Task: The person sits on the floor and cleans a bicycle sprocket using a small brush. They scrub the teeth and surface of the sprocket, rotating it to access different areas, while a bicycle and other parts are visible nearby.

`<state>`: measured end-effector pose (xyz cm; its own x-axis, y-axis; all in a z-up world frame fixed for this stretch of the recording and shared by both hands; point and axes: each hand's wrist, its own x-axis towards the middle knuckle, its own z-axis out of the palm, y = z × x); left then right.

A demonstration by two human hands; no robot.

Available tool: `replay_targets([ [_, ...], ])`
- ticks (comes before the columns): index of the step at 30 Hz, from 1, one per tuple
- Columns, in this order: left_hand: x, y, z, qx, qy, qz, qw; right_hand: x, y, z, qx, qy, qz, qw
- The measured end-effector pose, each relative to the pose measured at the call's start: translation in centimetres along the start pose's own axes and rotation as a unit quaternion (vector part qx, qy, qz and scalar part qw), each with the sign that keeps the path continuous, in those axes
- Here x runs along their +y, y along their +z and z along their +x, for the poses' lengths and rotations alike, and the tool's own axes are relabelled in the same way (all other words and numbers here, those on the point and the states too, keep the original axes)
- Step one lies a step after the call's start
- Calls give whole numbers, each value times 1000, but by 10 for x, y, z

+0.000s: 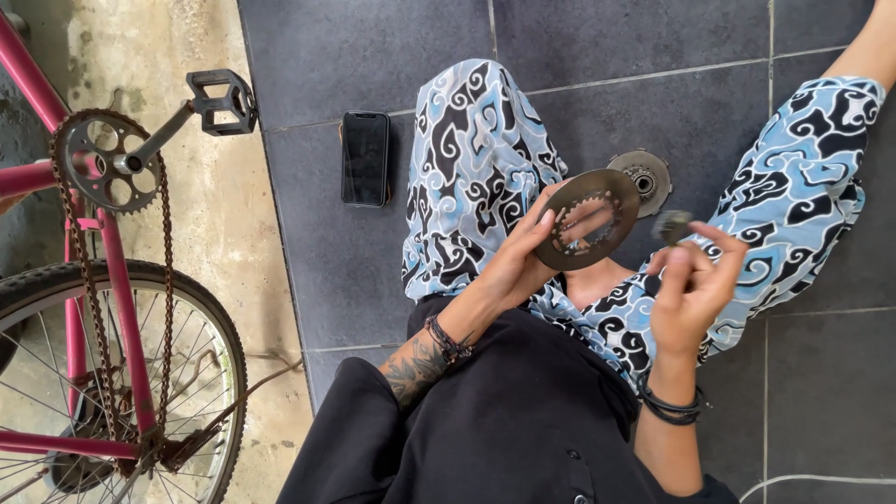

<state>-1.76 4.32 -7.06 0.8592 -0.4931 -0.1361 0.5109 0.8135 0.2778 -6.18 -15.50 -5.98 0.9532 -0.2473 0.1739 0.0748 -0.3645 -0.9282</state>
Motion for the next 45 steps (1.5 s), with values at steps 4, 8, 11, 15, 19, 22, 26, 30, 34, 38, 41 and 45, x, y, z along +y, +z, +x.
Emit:
replay_targets([
  [4,-13,10,7,-15,80,94,992,36,7,-30,-8,-7,-44,999],
  [8,-13,20,8,-26,109,162,980,49,3,-39,-7,-18,-88,996],
  [11,-23,15,12,-31,115,159,980,50,-9,-24,28,-41,-92,995],
  [15,-18,18,15,-27,120,144,982,37,3,-35,27,-53,-88,994],
  [19,-17,18,13,-23,131,143,981,35,7,-32,22,-65,-79,994],
  [22,-14,28,11,-23,129,146,981,40,1,-18,64,-81,-88,991],
  [26,-6,42,8,-23,143,152,978,24,14,-32,69,-97,-71,990],
  [30,-15,31,12,-40,148,122,981,36,9,-37,66,-127,-72,987],
  [34,-15,47,13,-44,143,119,982,21,3,-16,74,-135,-36,987],
  [38,-11,53,15,-48,154,110,981,3,20,-30,101,-128,-32,986],
  [41,-12,53,18,-57,162,123,977,8,19,-33,92,-141,-35,985],
  [45,11,72,5,-87,59,138,985,-2,0,-9,150,-132,-136,970],
])
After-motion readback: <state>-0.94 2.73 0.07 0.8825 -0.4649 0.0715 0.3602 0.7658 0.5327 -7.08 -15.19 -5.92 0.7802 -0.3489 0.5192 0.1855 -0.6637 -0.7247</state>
